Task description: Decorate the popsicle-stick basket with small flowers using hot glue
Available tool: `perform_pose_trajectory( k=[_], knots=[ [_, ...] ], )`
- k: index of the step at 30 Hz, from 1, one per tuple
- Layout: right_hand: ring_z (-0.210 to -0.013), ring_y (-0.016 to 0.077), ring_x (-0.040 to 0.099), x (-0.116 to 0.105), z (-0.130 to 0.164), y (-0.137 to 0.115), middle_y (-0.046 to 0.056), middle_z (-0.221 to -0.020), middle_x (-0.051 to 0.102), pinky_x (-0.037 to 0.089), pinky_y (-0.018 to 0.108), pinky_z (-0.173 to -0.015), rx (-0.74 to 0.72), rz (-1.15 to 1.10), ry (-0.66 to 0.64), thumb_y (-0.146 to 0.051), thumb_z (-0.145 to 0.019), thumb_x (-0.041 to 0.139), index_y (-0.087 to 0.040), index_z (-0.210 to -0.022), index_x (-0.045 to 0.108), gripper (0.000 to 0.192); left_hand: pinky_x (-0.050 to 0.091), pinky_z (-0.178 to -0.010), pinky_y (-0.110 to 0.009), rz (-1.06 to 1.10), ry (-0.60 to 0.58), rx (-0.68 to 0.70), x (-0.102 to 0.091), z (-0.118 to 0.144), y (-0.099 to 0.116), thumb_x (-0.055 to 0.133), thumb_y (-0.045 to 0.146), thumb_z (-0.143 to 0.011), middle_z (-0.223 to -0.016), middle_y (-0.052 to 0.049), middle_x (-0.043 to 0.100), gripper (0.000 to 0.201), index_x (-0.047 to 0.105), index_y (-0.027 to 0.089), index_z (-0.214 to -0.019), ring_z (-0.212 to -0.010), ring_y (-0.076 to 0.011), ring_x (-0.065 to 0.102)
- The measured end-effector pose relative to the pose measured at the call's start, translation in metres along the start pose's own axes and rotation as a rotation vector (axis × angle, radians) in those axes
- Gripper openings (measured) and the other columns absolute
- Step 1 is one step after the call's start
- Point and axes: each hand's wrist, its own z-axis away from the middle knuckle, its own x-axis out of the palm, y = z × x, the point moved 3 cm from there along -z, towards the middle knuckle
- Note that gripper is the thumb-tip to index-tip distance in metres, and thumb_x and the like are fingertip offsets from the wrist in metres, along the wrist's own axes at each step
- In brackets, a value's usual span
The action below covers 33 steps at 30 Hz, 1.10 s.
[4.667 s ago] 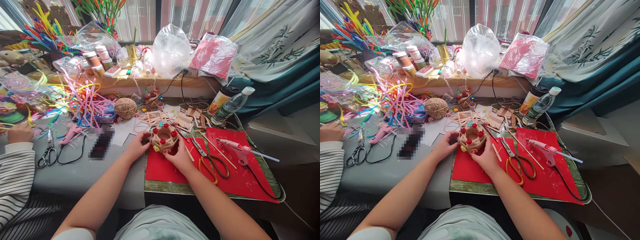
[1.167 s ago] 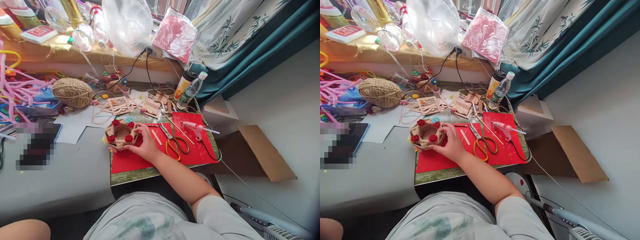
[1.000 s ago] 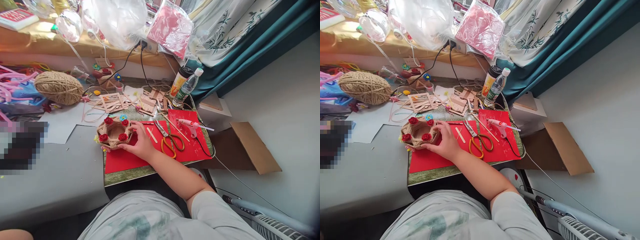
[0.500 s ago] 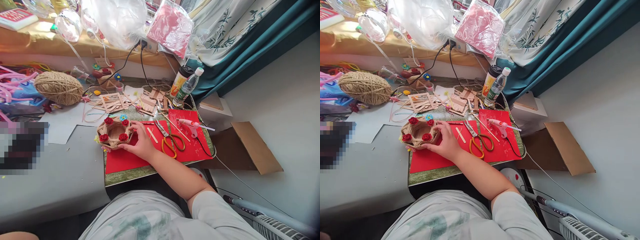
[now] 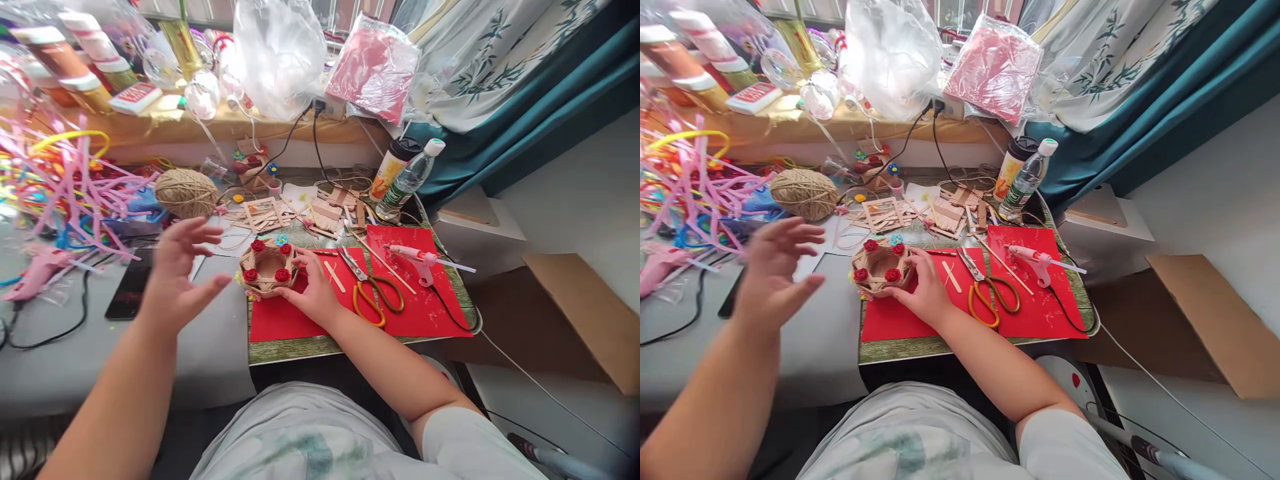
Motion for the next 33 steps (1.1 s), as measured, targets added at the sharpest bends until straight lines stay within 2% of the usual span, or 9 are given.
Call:
perform_pose_trajectory(
  k=[2, 3, 5, 8, 11, 16, 20, 25, 33],
  knots=[
    [-0.153, 0.03, 0.046, 0.001, 0.001, 0.001, 0.015, -0.157, 0.049, 0.045, 0.052, -0.125, -0.017, -0.025, 0.008, -0.045, -0.083, 0.088, -0.028, -0.129, 0.055, 0.059, 0.043, -0.123, -0.056, -0.038, -0.226, 0.01, 0.001, 0.002, -0.015, 0.105, 0.045, -0.053, -0.167, -0.013, 0.044, 0.126, 0.04, 0.037, -0.161, -0.154, -0.0395, 0.043],
    [-0.153, 0.0298, 0.047, 0.002, 0.001, 0.001, 0.014, -0.158, 0.049, 0.045, 0.051, -0.125, -0.028, -0.044, 0.015, -0.045, -0.083, 0.088, -0.028, -0.132, 0.054, 0.061, 0.036, -0.128, -0.058, -0.058, -0.33, 0.005, 0.004, 0.005, -0.026, 0.105, 0.044, -0.053, -0.176, -0.013, 0.028, 0.136, 0.029, 0.039, -0.166, -0.162, -0.0405, 0.029],
    [-0.152, 0.0303, 0.048, 0.002, 0.003, 0.001, 0.014, -0.161, 0.047, 0.045, 0.051, -0.126, -0.025, -0.079, 0.028, -0.044, -0.081, 0.09, -0.029, -0.142, 0.05, 0.075, 0.029, -0.13, -0.06, -0.093, -0.403, -0.048, 0.008, 0.009, -0.048, 0.105, 0.041, -0.054, -0.18, -0.014, 0.015, 0.145, 0.017, 0.039, -0.17, -0.165, -0.0417, 0.019],
    [-0.153, 0.0332, 0.047, 0.004, 0.004, 0.004, 0.014, -0.169, 0.04, 0.043, 0.054, -0.127, 0.063, -0.092, 0.004, -0.046, -0.075, 0.094, -0.031, -0.161, 0.034, 0.106, 0.027, -0.132, -0.06, -0.122, -0.471, -0.113, 0.013, 0.015, -0.066, 0.104, 0.04, -0.056, -0.18, -0.014, 0.015, 0.145, 0.015, 0.038, -0.171, -0.164, -0.0426, 0.022],
    [-0.156, 0.0356, 0.044, 0.006, 0.003, 0.005, 0.012, -0.173, 0.036, 0.043, 0.057, -0.127, 0.137, -0.072, -0.071, -0.047, -0.072, 0.095, -0.033, -0.168, 0.025, 0.119, 0.025, -0.134, -0.057, -0.127, -0.492, -0.135, 0.018, 0.016, -0.064, 0.103, 0.04, -0.058, -0.179, -0.013, 0.02, 0.143, 0.015, 0.037, -0.171, -0.164, -0.0406, 0.024],
    [-0.157, 0.0356, 0.042, 0.008, 0.001, 0.002, 0.011, -0.171, 0.04, 0.042, 0.056, -0.127, 0.119, -0.036, -0.087, -0.042, -0.076, 0.093, -0.034, -0.167, 0.032, 0.11, 0.022, -0.135, -0.055, -0.161, -0.491, -0.142, 0.024, 0.014, -0.053, 0.105, 0.041, -0.051, -0.177, -0.012, 0.027, 0.145, 0.023, 0.033, -0.171, -0.163, -0.0423, 0.026],
    [-0.156, 0.0373, 0.042, 0.005, 0.004, 0.0, 0.013, -0.168, 0.042, 0.042, 0.058, -0.126, 0.127, 0.023, -0.064, -0.044, -0.071, 0.096, -0.032, -0.166, 0.033, 0.115, 0.027, -0.134, -0.056, -0.176, -0.496, -0.144, 0.025, 0.015, -0.053, 0.101, 0.044, -0.06, -0.174, -0.013, 0.031, 0.136, 0.023, 0.031, -0.17, -0.16, -0.0427, 0.032],
    [-0.161, 0.0374, 0.033, 0.004, 0.009, -0.002, 0.013, -0.172, 0.032, 0.038, 0.06, -0.129, 0.158, 0.074, -0.117, -0.047, -0.068, 0.096, -0.034, -0.168, 0.023, 0.124, 0.031, -0.132, -0.055, -0.265, -0.536, -0.091, 0.026, 0.017, -0.053, 0.098, 0.046, -0.065, -0.173, -0.014, 0.032, 0.13, 0.022, 0.031, -0.17, -0.159, -0.0405, 0.035],
    [-0.163, 0.0329, 0.029, -0.002, 0.008, 0.0, 0.007, -0.175, 0.029, 0.034, 0.055, -0.131, 0.1, 0.04, -0.086, -0.029, -0.075, 0.086, -0.037, -0.17, 0.017, 0.118, 0.027, -0.134, -0.057, -0.273, -0.489, -0.059, 0.039, 0.021, -0.039, 0.096, 0.052, -0.068, -0.175, -0.015, 0.025, 0.132, 0.014, 0.031, -0.171, -0.162, -0.0402, 0.029]
  ],
)
